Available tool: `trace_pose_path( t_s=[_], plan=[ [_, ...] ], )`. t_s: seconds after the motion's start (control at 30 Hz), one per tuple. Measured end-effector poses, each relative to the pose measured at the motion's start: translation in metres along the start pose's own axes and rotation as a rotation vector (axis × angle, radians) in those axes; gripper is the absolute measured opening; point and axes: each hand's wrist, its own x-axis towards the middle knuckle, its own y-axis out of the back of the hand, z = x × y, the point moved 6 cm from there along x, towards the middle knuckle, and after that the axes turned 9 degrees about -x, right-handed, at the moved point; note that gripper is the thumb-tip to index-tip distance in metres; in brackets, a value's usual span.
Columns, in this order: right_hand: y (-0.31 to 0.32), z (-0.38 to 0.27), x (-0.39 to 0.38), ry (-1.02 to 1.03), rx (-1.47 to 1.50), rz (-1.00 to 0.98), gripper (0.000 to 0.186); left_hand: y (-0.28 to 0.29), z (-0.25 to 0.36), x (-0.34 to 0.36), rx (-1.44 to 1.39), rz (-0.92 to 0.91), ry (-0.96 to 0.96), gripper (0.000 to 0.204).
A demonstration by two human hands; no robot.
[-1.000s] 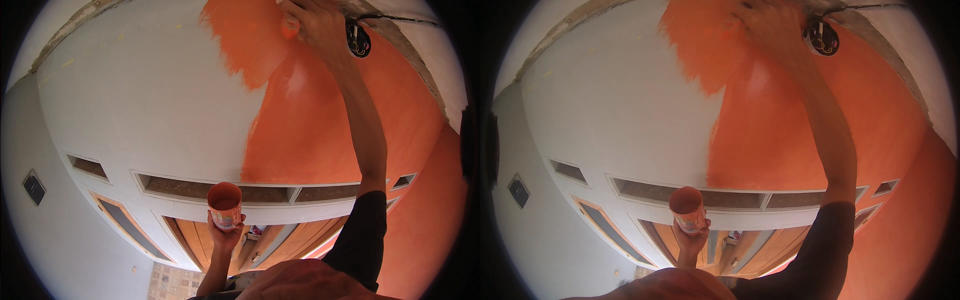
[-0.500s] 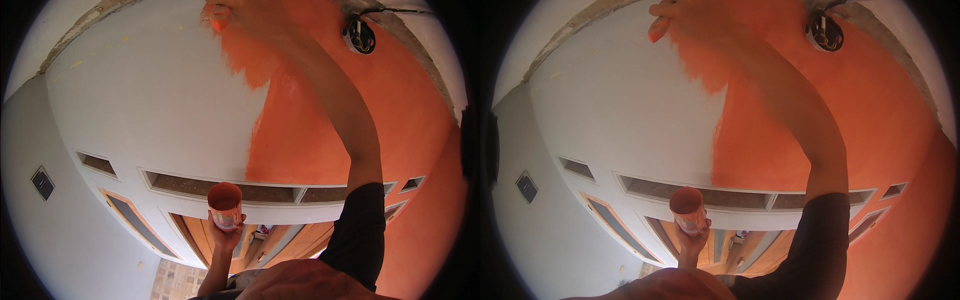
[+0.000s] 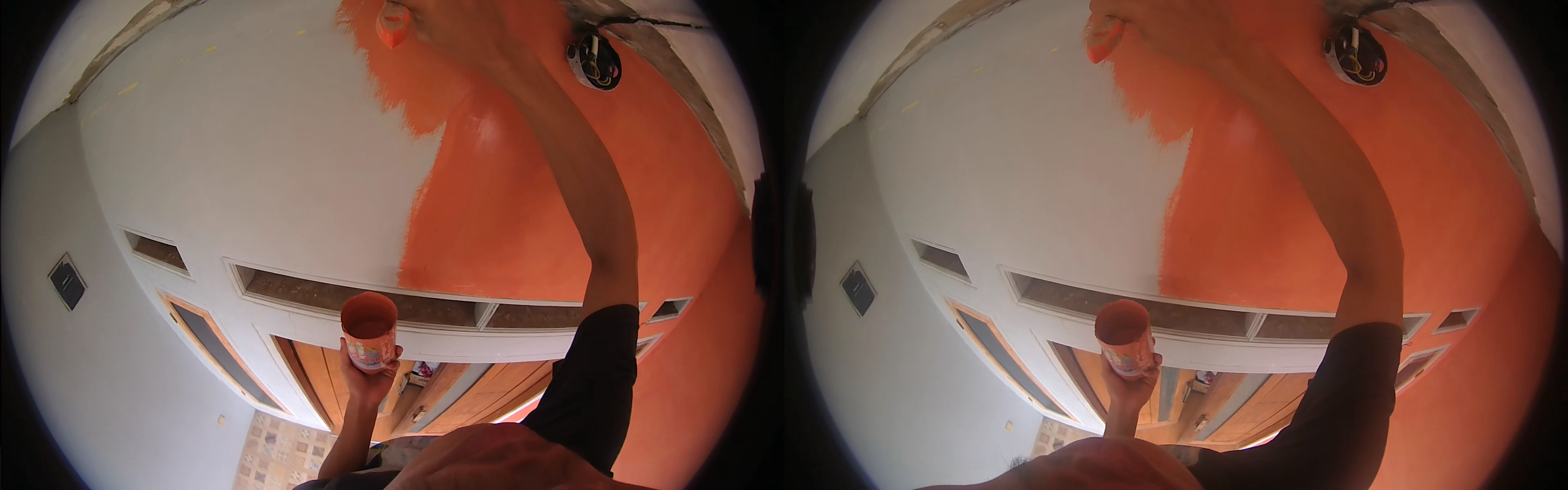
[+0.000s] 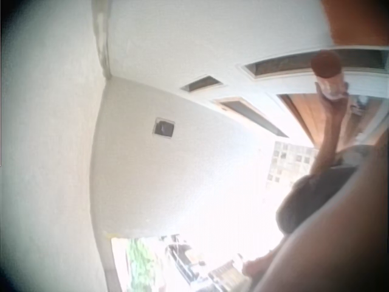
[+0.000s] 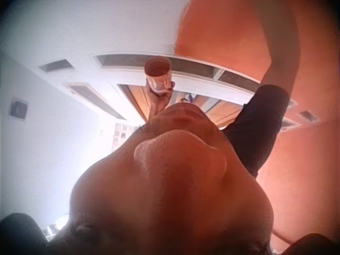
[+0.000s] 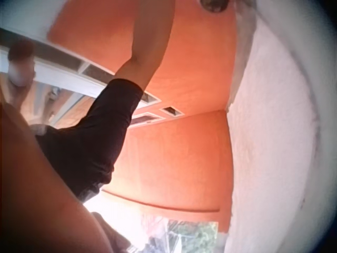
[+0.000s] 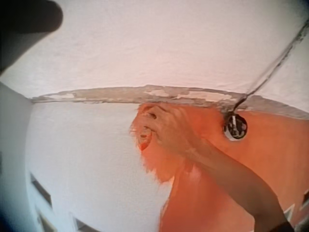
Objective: The person paints a white ceiling with orange paint using a brush and a small container. They repeatedly dip the brush into the container and apply paint in broad strokes across the ceiling surface.
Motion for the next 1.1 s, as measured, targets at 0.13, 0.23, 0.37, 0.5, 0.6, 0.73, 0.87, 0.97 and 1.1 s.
trace_pose_path(
  t_s=[0.13,0.23,0.37,0.5,0.6,0.73,0.87,0.97,1.1],
  plan=[
    [-0.015,-0.033,-0.026,0.014,-0.071,-0.342,0.016,0.003,-0.001,-0.003,0.022,0.068,-0.037,0.065],
    [-0.007,-0.037,-0.034,-0.055,0.045,-0.341,0.012,0.000,-0.001,-0.001,0.011,0.066,-0.035,0.066],
    [0.010,0.006,-0.019,-0.060,-0.135,-0.082,0.018,-0.003,-0.002,-0.001,0.024,0.075,-0.034,0.065],
    [0.003,0.010,-0.029,0.024,-0.304,-0.151,0.028,-0.004,-0.005,-0.002,0.021,0.050,-0.031,0.065],
    [0.004,-0.024,-0.044,0.026,-0.047,-0.119,0.037,0.000,-0.006,-0.001,0.015,0.052,-0.023,0.066],
    [0.014,-0.017,-0.034,-0.110,0.025,-0.091,0.020,-0.001,-0.005,0.000,0.020,-0.001,-0.001,0.073],
    [0.018,0.014,-0.018,-0.057,-0.079,0.000,0.025,-0.001,-0.003,-0.001,0.020,0.029,-0.013,0.067],
    [0.012,-0.002,-0.036,-0.015,-0.043,-0.132,0.034,-0.003,-0.005,-0.002,0.007,0.028,-0.007,0.068],
    [0.018,-0.024,-0.061,-0.064,0.191,-0.372,0.040,-0.003,-0.007,0.000,0.012,0.034,-0.007,0.068]
  ],
)
